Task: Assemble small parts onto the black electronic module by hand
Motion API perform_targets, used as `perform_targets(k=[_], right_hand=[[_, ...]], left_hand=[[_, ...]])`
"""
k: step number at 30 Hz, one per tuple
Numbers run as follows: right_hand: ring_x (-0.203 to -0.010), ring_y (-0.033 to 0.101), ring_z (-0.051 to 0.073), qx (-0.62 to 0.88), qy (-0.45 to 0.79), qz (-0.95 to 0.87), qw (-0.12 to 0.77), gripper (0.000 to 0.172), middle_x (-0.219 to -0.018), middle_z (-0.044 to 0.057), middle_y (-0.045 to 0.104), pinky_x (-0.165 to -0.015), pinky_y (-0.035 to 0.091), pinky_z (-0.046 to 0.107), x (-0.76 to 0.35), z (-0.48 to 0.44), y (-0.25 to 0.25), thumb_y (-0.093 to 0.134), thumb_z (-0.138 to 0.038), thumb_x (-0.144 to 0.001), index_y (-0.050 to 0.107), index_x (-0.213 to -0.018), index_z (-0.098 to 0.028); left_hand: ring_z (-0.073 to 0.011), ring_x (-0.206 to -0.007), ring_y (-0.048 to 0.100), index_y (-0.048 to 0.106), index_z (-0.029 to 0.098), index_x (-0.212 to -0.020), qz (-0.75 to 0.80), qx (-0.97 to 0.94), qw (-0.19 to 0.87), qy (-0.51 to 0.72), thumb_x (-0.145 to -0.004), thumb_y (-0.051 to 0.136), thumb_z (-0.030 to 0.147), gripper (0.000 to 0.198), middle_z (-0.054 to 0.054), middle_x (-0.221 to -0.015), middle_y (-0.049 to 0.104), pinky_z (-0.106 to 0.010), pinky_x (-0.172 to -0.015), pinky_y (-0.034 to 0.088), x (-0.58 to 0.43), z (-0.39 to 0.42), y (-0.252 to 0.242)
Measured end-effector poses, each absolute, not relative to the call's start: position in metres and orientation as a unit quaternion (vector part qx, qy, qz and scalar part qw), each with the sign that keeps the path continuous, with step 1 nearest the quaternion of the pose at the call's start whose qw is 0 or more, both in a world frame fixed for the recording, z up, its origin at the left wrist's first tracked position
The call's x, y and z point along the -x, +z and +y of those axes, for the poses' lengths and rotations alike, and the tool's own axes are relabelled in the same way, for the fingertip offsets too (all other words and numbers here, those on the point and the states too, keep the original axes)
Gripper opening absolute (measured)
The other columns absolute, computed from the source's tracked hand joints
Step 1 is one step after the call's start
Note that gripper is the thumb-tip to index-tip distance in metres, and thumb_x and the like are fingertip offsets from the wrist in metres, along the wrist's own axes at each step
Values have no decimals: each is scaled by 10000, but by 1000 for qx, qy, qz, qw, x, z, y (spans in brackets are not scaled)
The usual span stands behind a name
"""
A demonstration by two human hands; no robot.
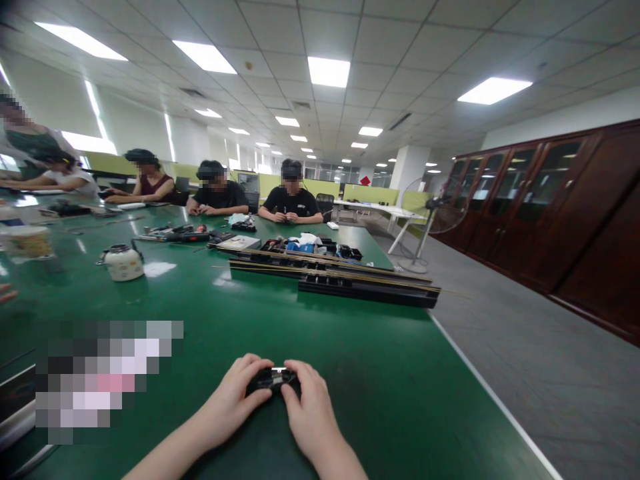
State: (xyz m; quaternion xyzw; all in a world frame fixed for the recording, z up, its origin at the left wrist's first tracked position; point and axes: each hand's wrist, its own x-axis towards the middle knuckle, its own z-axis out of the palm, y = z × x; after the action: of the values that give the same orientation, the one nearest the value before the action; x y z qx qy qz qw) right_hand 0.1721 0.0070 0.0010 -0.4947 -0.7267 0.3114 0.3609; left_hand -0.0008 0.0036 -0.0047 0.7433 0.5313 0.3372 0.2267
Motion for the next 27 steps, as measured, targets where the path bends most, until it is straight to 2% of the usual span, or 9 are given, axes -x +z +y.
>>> perform_targets(k=[9, 12, 19, 27], right_hand=[[-970, 552, 191, 484, 304, -728, 378, 261, -1001, 32, 619, -888, 415, 330, -172, 6, 3, 460, -147, -761, 583, -974, -234], [-949, 558, 191, 483, 302, -728, 382, 248, -976, 33, 620, -869, 424, 326, -172, 6, 4, 458, -142, -761, 588, -954, -228], [-927, 559, 186, 482, 294, -734, 377, 248, -954, 24, 619, -857, 422, 316, -172, 4, 6, 464, -120, -746, 589, -927, -234], [-946, 553, 209, 510, 268, -727, 373, 259, -962, 34, 629, -867, 408, 346, -171, 7, 1, 498, -134, -720, 600, -939, -229]], left_hand=[[-221, -981, 515, 528, 231, -1077, 527, -740, 247, 337, -744, 517, 235, 334, -63, -1037, 594, -381, -883, 401, 1, 4, -7], [-230, -984, 520, 518, 224, -1105, 533, -736, 242, 340, -750, 515, 283, 361, -73, -1043, 598, -394, -885, 402, 1, 5, -9], [-221, -931, 525, 571, 229, -998, 529, -747, 231, 330, -756, 518, 310, 260, -57, -978, 603, -375, -841, 421, 2, 4, -6], [-248, -1004, 499, 546, 233, -1104, 559, -745, 206, 299, -741, 529, 297, 369, -74, -1058, 595, -397, -894, 379, 3, 7, -11]])
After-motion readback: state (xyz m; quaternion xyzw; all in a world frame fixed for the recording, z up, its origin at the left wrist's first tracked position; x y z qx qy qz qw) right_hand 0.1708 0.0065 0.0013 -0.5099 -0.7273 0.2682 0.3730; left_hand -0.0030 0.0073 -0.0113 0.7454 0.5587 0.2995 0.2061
